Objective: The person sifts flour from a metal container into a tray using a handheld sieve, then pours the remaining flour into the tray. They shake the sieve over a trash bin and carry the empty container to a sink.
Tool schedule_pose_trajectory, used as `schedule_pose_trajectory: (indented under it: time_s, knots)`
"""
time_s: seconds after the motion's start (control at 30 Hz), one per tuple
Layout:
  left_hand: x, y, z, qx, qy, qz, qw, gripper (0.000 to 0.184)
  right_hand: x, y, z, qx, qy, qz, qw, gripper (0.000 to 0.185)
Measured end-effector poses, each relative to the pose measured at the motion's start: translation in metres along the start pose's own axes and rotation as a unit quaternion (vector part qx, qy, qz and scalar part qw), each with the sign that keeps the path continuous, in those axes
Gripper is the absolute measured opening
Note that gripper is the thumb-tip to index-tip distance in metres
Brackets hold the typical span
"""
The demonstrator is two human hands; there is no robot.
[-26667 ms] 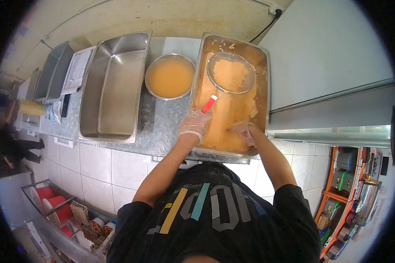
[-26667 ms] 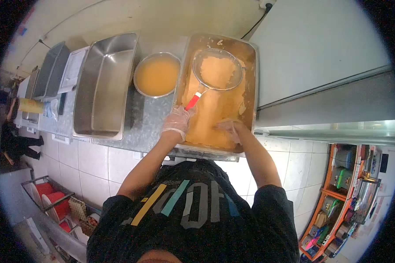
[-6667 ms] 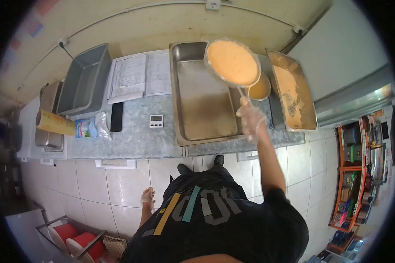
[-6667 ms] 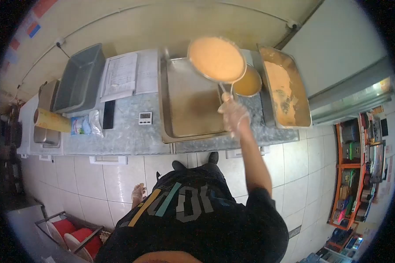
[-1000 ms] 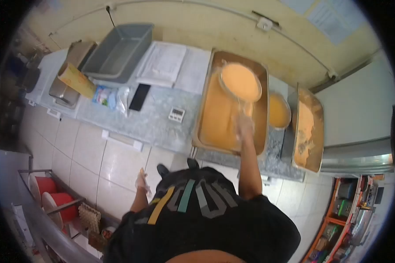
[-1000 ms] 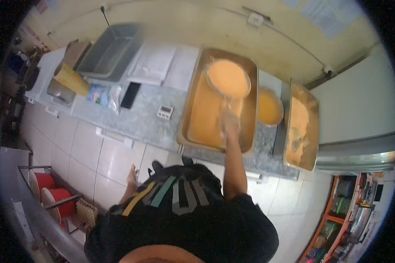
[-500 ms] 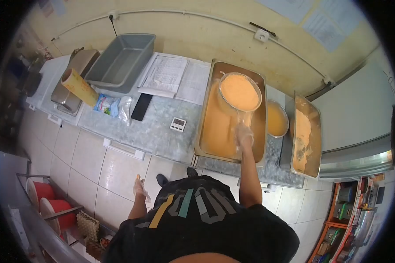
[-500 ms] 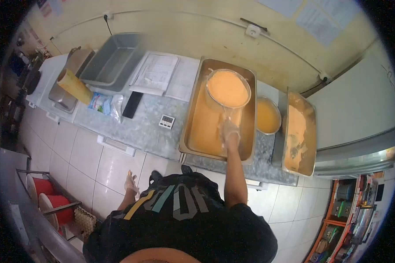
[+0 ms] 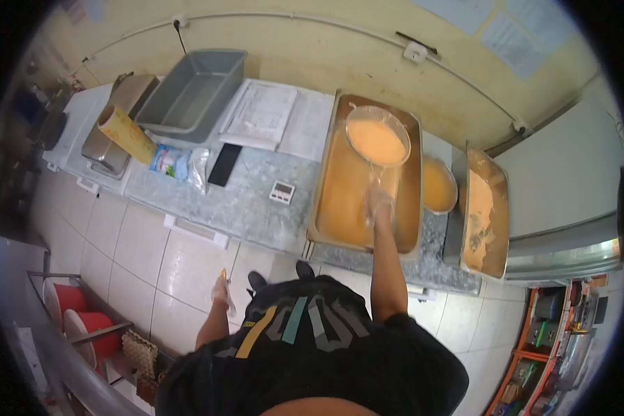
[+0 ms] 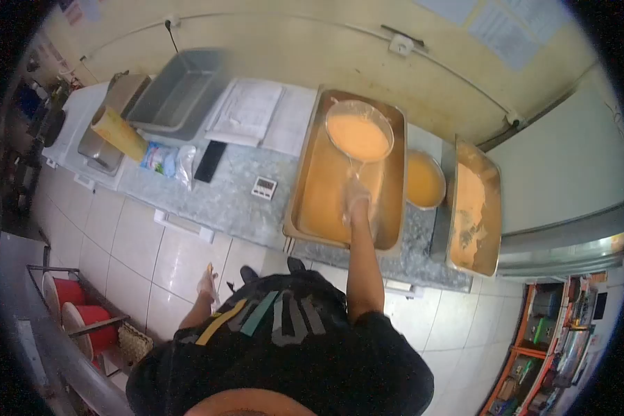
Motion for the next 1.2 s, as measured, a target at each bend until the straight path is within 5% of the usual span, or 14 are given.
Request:
schedule_pose_trajectory:
  time_s: [0.1, 0.27, 0.37, 0.47, 0.6, 0.63, 0.67, 0.77, 0.93, 0.97, 1.0, 1.03, 1.1, 1.2]
  knots:
    - [0.028, 0.000, 0.034, 0.029, 0.071, -0.005, 0.997, 0.069, -0.010, 0.015, -0.016, -0.075, 0.034, 0.074, 0.994, 0.031]
    - [0.043, -0.056, 0.036, -0.021, 0.137, -0.049, 0.989, 0.075, 0.085, 0.037, 0.060, 0.067, 0.149, -0.014, 0.986, 0.040]
    - [0.030, -0.023, 0.028, -0.009, 0.113, 0.012, 0.993, 0.074, 0.135, 0.068, 0.096, -0.314, -0.362, 0.115, 0.870, 0.036]
    - [0.006, -0.028, 0.001, -0.029, 0.115, -0.021, 0.993, 0.074, 0.019, 0.023, 0.004, 0.061, 0.039, -0.071, 0.995, 0.033]
    - [0.017, 0.002, 0.012, 0.050, 0.089, -0.021, 0.995, 0.070, 0.025, 0.023, 0.009, -0.242, -0.264, 0.173, 0.918, 0.033]
    - [0.004, -0.001, 0.000, 0.077, 0.107, -0.061, 0.989, 0.068, 0.052, 0.048, 0.011, -0.050, -0.050, 0.041, 0.997, 0.031]
    - [0.012, -0.025, 0.008, 0.003, 0.166, -0.010, 0.986, 0.066, 0.075, 0.046, 0.024, 0.157, 0.161, -0.093, 0.970, 0.037]
    - [0.015, -0.022, 0.023, 0.042, 0.214, -0.002, 0.976, 0.062, 0.017, 0.015, 0.022, 0.009, -0.030, -0.086, 0.996, 0.026]
    - [0.027, -0.036, 0.029, -0.054, 0.194, -0.040, 0.979, 0.064, 0.029, 0.022, 0.021, 0.169, 0.246, -0.104, 0.949, 0.030]
    - [0.029, -0.036, 0.031, -0.048, 0.187, -0.042, 0.980, 0.064, 0.026, 0.022, 0.033, -0.028, -0.064, -0.010, 0.997, 0.032]
    - [0.036, -0.039, 0.035, -0.033, 0.136, -0.009, 0.990, 0.062, 0.030, 0.030, 0.030, -0.217, -0.366, 0.096, 0.900, 0.035]
    - [0.040, -0.039, 0.039, -0.020, 0.087, 0.025, 0.996, 0.060, 0.044, 0.050, 0.024, -0.220, -0.364, 0.106, 0.899, 0.035]
    - [0.036, -0.038, 0.027, -0.037, 0.090, 0.025, 0.995, 0.061, 0.070, 0.055, 0.048, -0.027, -0.052, 0.068, 0.996, 0.038]
    - [0.030, -0.028, 0.022, -0.038, 0.165, -0.025, 0.985, 0.058, -0.024, -0.001, -0.024, 0.153, 0.193, -0.077, 0.966, 0.038]
Point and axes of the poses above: each hand's wrist, its own y-axis towards the middle knuckle, its own x-axis out of the palm, z = x × y, the point moved 2 cm from there along y, towards the middle knuckle, and after that the axes turned 15 degrees about -y, right-handed, at the moved point
